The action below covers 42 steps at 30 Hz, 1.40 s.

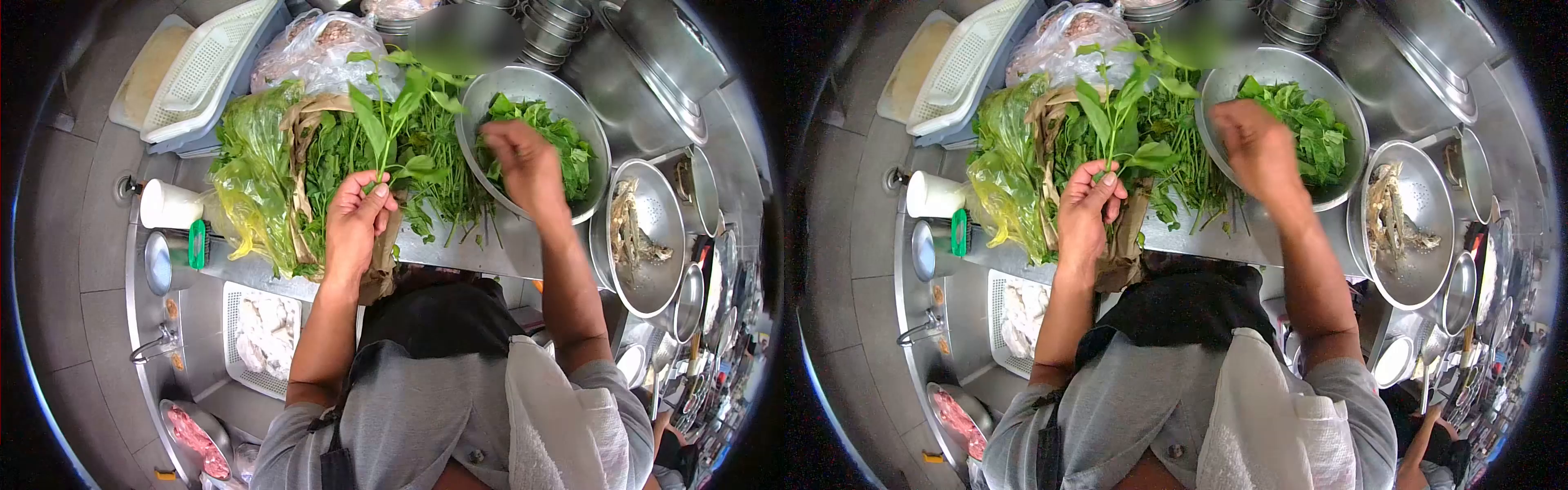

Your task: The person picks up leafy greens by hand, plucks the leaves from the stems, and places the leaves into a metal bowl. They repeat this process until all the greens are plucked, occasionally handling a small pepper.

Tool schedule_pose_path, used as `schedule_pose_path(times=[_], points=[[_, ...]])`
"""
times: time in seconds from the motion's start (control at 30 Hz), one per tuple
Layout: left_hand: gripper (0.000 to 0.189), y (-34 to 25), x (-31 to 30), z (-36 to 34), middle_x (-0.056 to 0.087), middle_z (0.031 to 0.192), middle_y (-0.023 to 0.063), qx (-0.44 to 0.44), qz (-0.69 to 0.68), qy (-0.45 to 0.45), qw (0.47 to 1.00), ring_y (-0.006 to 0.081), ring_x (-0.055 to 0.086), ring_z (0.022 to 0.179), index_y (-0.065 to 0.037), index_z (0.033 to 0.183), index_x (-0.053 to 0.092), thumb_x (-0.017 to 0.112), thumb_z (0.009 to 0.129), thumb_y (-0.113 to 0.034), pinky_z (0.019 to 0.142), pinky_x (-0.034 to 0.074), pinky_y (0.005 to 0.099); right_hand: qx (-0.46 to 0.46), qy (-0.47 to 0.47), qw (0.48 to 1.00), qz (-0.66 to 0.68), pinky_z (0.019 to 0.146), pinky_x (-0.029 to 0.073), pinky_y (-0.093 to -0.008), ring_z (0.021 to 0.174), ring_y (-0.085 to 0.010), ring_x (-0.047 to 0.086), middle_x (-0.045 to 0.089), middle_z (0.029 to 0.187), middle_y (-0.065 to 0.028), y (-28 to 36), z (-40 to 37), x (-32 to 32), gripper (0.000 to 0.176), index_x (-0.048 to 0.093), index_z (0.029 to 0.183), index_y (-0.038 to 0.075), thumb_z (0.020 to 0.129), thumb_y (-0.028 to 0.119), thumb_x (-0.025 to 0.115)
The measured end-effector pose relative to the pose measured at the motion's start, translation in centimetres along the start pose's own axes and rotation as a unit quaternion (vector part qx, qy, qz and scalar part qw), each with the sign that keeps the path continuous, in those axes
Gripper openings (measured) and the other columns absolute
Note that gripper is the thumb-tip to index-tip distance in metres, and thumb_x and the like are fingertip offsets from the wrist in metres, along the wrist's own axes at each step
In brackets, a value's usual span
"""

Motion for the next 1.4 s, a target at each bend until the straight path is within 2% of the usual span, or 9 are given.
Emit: schedule_pose_path(times=[0.13,0.4,0.53,0.73,0.83,0.93,1.03,1.17,1.4], points=[[0.016,-0.2,1.1,0.6,0.065,0.077,0.0038,-0.003,0.005,0.012,1.0,0.0062,0.044,0.053,-0.005,0.115,0.063,0.062,0.1,-0.011,0.049,0.031,0.0214,-0.02,-0.001,0.961,-0.277,0.085,0.054,-0.0439,0.098,-0.0356,0.066,0.07,0.104,-0.0141,-2.2,0.2,-4.5,0.017,0.074,0.104,0.005,0.09,0.011,0.069],[0.018,-0.7,4.9,0.9,0.065,0.079,0.0035,0.013,0.046,0.065,0.997,0.0038,0.045,0.056,-0.004,0.118,0.062,0.062,0.101,-0.01,0.052,0.035,0.0198,-0.091,0.026,0.995,0.022,0.077,0.054,-0.0427,0.086,-0.0322,0.066,0.065,0.086,-0.0121,3.2,-0.8,2.9,0.012,0.066,0.087,0.004,0.082,0.014,0.073],[0.017,-0.4,4.6,0.7,0.064,0.079,0.0032,0.003,0.035,0.075,0.997,0.0041,0.045,0.056,-0.004,0.117,0.062,0.062,0.101,-0.011,0.052,0.035,0.0198,0.039,0.062,0.989,0.13,0.066,0.046,-0.0263,0.075,-0.0116,0.056,0.057,0.083,-0.0049,2.0,-1.4,2.5,0.006,0.066,0.089,0.001,0.084,0.0,0.07],[0.017,0.1,5.5,0.2,0.064,0.08,0.0023,-0.006,0.023,0.098,0.995,0.0035,0.044,0.058,-0.006,0.117,0.062,0.062,0.1,-0.009,0.052,0.034,0.0195,-0.013,0.088,0.99,0.111,0.069,0.048,-0.0298,0.078,-0.0143,0.06,0.062,0.087,-0.0061,2.4,-2.2,2.9,0.007,0.066,0.094,0.001,0.087,-0.002,0.067],[0.017,0.5,6.0,0.0,0.065,0.077,0.0024,-0.005,0.084,0.083,0.993,0.0029,0.043,0.056,-0.006,0.116,0.063,0.062,0.1,-0.008,0.051,0.031,0.0186,0.03,0.052,0.989,0.136,0.075,0.052,-0.0357,0.082,-0.0281,0.066,0.066,0.087,-0.0127,1.2,-2.2,2.1,0.008,0.068,0.088,0.002,0.08,0.002,0.069],[0.016,0.7,5.8,0.3,0.067,0.078,0.0037,0.06,0.162,0.046,0.984,0.0056,0.051,0.06,-0.006,0.114,0.065,0.064,0.099,-0.009,0.054,0.038,0.0219,0.097,-0.075,0.983,0.136,0.076,0.052,-0.0341,0.081,-0.0269,0.066,0.067,0.088,-0.0126,-1.7,-2.0,-1.9,0.011,0.07,0.093,0.002,0.083,0.0,0.068],[0.016,-0.8,5.7,0.1,0.069,0.08,0.0082,0.184,0.428,-0.018,0.885,0.0124,0.06,0.064,-0.004,0.113,0.065,0.065,0.098,-0.01,0.06,0.047,0.0278,-0.019,-0.11,0.953,-0.282,0.083,0.052,-0.0433,0.097,-0.0328,0.064,0.069,0.109,-0.012,-2.7,-1.0,-6.6,0.025,0.073,0.106,0.01,0.081,0.007,0.073],[0.019,-2.1,7.0,-0.2,0.071,0.089,0.0191,0.241,0.531,-0.02,0.812,0.0358,0.069,0.074,-0.005,0.112,0.065,0.064,0.093,-0.006,0.066,0.053,0.0414,-0.134,-0.041,0.968,-0.209,0.096,0.046,-0.0451,0.113,-0.0317,0.061,0.066,0.122,-0.0104,2.9,-1.3,-4.7,0.037,0.072,0.117,0.013,0.08,0.011,0.076],[0.02,-2.1,8.1,-0.7,0.07,0.093,0.0218,0.297,0.546,0.017,0.783,0.0416,0.069,0.08,-0.006,0.112,0.065,0.065,0.092,-0.007,0.069,0.054,0.0478,-0.229,0.073,0.945,-0.22,0.107,0.039,-0.058,0.135,-0.0318,0.046,0.06,0.133,-0.0062,4.5,-2.1,1.2,0.018,0.071,0.095,0.015,0.079,0.021,0.076]])
Point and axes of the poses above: each hand's wrist, its own z-axis towards the middle knuckle, its own x-axis out of the palm, y = z × x, the point moved 4 cm from there along z, towards the middle knuckle
